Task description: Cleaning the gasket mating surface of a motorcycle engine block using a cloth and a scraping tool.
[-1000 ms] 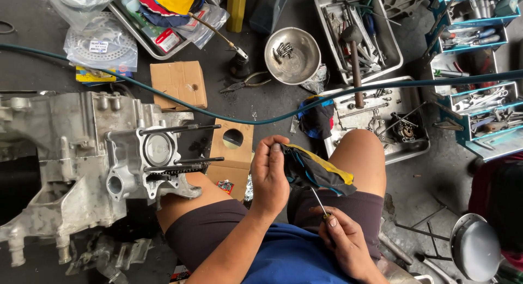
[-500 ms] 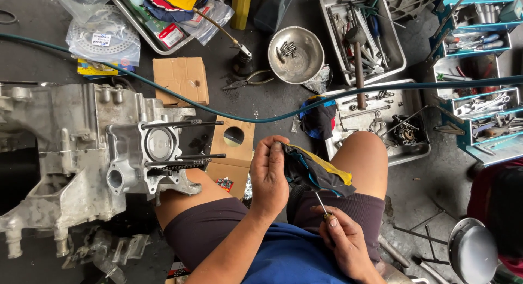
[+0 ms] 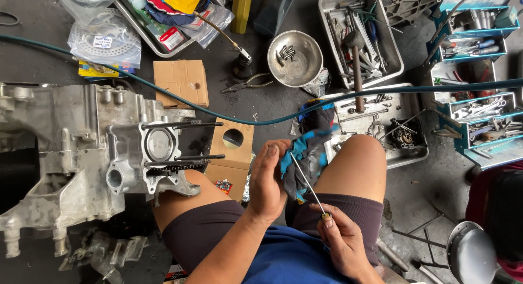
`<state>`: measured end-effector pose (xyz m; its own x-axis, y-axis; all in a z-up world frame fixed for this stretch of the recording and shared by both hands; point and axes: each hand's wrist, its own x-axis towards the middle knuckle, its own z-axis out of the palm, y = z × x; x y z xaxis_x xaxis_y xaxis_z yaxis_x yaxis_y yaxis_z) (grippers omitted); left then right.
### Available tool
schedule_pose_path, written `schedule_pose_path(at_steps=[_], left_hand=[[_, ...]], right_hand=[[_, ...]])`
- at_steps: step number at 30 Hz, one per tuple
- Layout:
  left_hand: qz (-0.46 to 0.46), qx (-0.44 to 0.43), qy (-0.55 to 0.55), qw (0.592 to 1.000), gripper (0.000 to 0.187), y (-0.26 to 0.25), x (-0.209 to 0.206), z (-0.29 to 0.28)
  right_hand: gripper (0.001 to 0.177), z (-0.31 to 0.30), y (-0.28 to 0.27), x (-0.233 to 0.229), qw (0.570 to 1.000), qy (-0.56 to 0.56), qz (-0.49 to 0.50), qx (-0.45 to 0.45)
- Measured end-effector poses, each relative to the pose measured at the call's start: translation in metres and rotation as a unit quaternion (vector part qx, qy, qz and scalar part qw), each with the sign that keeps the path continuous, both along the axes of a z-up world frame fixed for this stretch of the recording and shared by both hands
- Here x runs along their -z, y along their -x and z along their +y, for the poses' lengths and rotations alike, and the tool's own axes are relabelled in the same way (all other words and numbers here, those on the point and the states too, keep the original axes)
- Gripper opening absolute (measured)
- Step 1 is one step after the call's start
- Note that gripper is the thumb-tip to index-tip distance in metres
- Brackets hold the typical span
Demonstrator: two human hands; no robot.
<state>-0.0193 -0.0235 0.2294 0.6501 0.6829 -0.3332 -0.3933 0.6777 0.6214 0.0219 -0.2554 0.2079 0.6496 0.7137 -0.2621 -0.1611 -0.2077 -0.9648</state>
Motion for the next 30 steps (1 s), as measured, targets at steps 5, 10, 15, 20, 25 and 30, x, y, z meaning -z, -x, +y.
schedule_pose_path(at_steps=[5,10,15,20,25,30], left_hand=[[-0.033,0.020,0.058,0.998,0.017,0.002,0.009,0.001],[-0.042,0.030,-0.004,0.999,0.020,0.006,0.023,0.003],[-0.066,0.072,-0.078,0.992,0.018,0.010,0.012,0.009],[-0.007,0.128,-0.164,0.978,0.028,0.009,-0.008,0.012],[-0.064,0.216,-0.229,0.947,0.030,0.003,-0.021,0.005],[-0.113,0.219,-0.053,0.968,0.027,-0.002,0.018,-0.034]], right_hand=[[0.050,-0.002,-0.002,0.002,1.000,-0.002,0.015,-0.005],[0.047,0.001,0.000,-0.004,1.000,0.014,0.003,-0.015],[0.046,0.002,0.008,0.004,0.998,-0.036,0.044,-0.015],[0.034,0.015,0.023,0.005,0.994,-0.078,0.041,-0.060],[0.037,0.025,0.021,-0.010,0.989,-0.014,0.068,-0.134],[0.020,-0.098,0.003,0.184,0.850,-0.107,-0.249,-0.452]])
